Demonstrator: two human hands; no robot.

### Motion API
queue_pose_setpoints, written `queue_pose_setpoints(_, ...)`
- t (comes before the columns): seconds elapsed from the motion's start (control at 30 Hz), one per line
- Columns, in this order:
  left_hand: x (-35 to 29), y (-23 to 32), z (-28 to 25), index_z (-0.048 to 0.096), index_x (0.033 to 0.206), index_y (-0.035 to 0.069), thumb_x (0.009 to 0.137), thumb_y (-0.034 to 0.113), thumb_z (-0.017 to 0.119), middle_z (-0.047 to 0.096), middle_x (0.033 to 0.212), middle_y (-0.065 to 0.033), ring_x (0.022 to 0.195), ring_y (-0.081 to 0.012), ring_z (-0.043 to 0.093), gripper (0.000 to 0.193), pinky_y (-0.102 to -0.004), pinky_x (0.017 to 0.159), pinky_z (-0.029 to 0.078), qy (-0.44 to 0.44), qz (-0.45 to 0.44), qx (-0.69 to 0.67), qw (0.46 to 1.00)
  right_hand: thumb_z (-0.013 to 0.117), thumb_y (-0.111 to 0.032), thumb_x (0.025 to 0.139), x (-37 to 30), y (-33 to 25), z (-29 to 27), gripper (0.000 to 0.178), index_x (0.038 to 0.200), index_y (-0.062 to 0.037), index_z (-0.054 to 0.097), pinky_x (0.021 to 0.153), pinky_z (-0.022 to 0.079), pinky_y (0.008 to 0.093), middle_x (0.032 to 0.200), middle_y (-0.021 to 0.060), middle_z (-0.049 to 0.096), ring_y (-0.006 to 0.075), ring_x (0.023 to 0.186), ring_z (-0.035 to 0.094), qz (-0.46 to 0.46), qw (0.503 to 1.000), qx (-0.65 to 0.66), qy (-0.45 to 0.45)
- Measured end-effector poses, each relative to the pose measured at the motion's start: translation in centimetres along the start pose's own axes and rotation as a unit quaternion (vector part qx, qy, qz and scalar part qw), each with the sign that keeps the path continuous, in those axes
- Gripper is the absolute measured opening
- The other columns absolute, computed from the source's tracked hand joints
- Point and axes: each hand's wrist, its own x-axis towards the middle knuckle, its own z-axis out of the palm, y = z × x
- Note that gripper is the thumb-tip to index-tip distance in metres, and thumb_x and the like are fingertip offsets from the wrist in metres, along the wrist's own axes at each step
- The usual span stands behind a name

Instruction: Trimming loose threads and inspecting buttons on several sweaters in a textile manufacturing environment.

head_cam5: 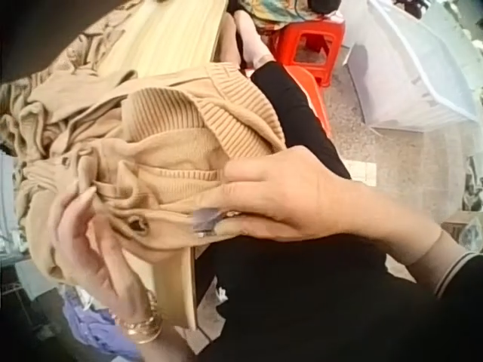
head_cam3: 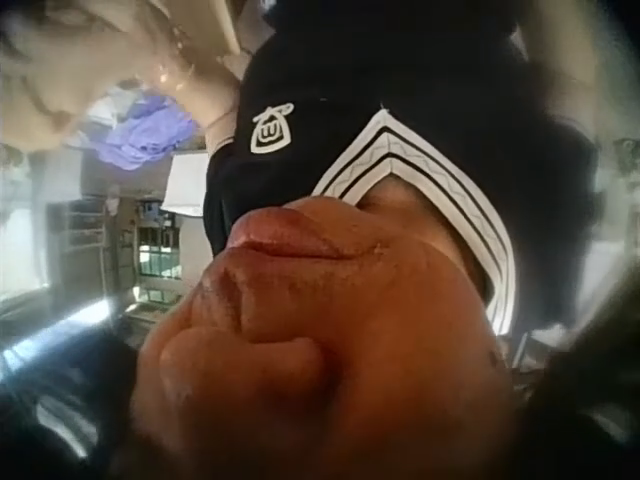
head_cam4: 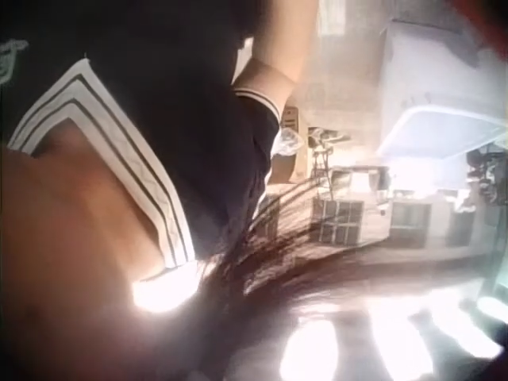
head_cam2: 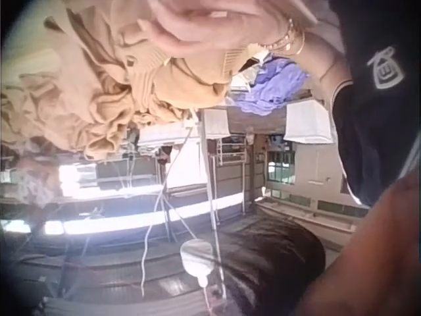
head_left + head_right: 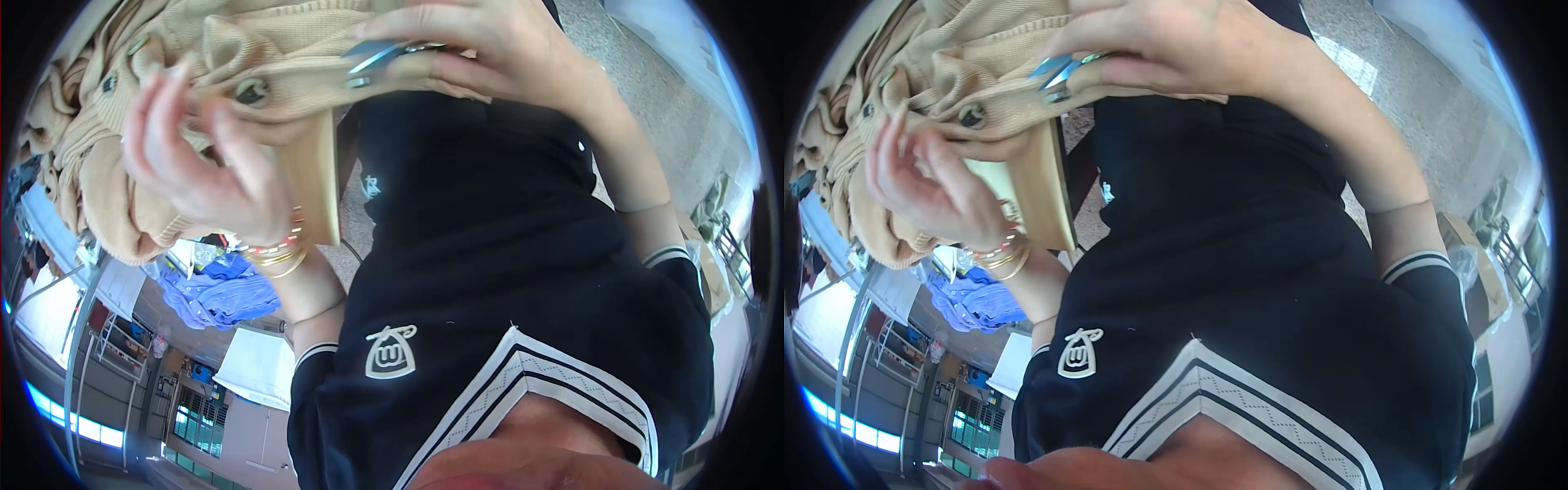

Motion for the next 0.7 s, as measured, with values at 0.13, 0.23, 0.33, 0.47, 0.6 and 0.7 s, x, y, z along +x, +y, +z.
queue_pose_setpoints(0.13,4.4,-5.6,-5.3,0.067,0.12,0.012,0.085,-0.002,0.054,0.061,0.133,-0.0021,0.131,-0.027,0.049,0.04,-0.0435,0.111,0.032,-0.287,0.109,0.193,0.932,0.079,-0.033,0.078,0.9,-1.5,0.0,0.041,0.107,-0.0068,0.067,0.064,0.053,0.0344,0.088,0.0095,0.067,0.0283,0.077,0.067,0.128,0.978,0.156,-0.05)
queue_pose_setpoints(0.23,4.6,-7.4,-5.2,0.064,0.12,0.018,0.083,0.0,0.054,0.06,0.133,0.0056,0.135,-0.0216,0.045,0.042,-0.0513,0.116,0.021,-0.347,0.17,0.3,0.872,0.076,-0.023,0.079,0.0,0.3,2.1,0.029,0.1,-0.0059,0.066,0.066,0.052,0.0371,0.086,0.0123,0.067,0.0323,0.078,0.066,-0.1,0.993,0.035,0.05)
queue_pose_setpoints(0.33,5.2,-7.7,-7.8,0.063,0.116,0.019,0.083,0.003,0.057,0.061,0.129,0.006,0.135,-0.0216,0.045,0.037,-0.0514,0.117,0.02,-0.35,0.171,0.382,0.838,0.074,-0.01,0.079,-0.4,-0.2,-1.2,0.018,0.093,-0.0026,0.065,0.06,0.047,0.0339,0.076,0.0114,0.062,0.0238,0.066,0.062,0.196,0.93,0.282,-0.13)
queue_pose_setpoints(0.47,5.7,-6.3,-10.1,0.063,0.107,0.013,0.081,0.006,0.063,0.065,0.117,0.001,0.131,-0.0236,0.05,0.027,-0.0522,0.117,0.019,-0.336,0.174,0.271,0.885,0.078,-0.001,0.08,-0.1,-0.6,-5.7,0.014,0.085,0.0005,0.065,0.056,0.037,0.0217,0.074,-0.0027,0.058,0.005,0.066,0.05,0.318,0.833,0.447,-0.069)
queue_pose_setpoints(0.6,5.2,-2.0,-10.7,0.061,0.094,0.004,0.072,0.007,0.069,0.066,0.088,-0.0108,0.09,-0.0284,0.066,0.023,-0.0509,0.102,0.044,-0.236,0.218,0.141,0.936,0.081,-0.013,0.077,-1.6,1.8,-8.6,0.024,0.079,0.001,0.061,0.051,0.029,0.0213,0.069,-0.0011,0.053,0.0044,0.058,0.042,0.227,0.875,0.427,-0.011)
queue_pose_setpoints(0.7,3.2,-0.8,-11.0,0.062,0.092,0.006,0.068,0.006,0.071,0.062,0.079,-0.0055,0.076,-0.0235,0.062,0.026,-0.0455,0.092,0.05,-0.222,0.207,0.183,0.935,0.079,-0.017,0.079,-2.7,2.5,-9.5,0.026,0.078,0.0,0.061,0.051,0.029,0.0214,0.068,-0.0012,0.053,0.0046,0.057,0.041,0.241,0.885,0.398,-0.008)
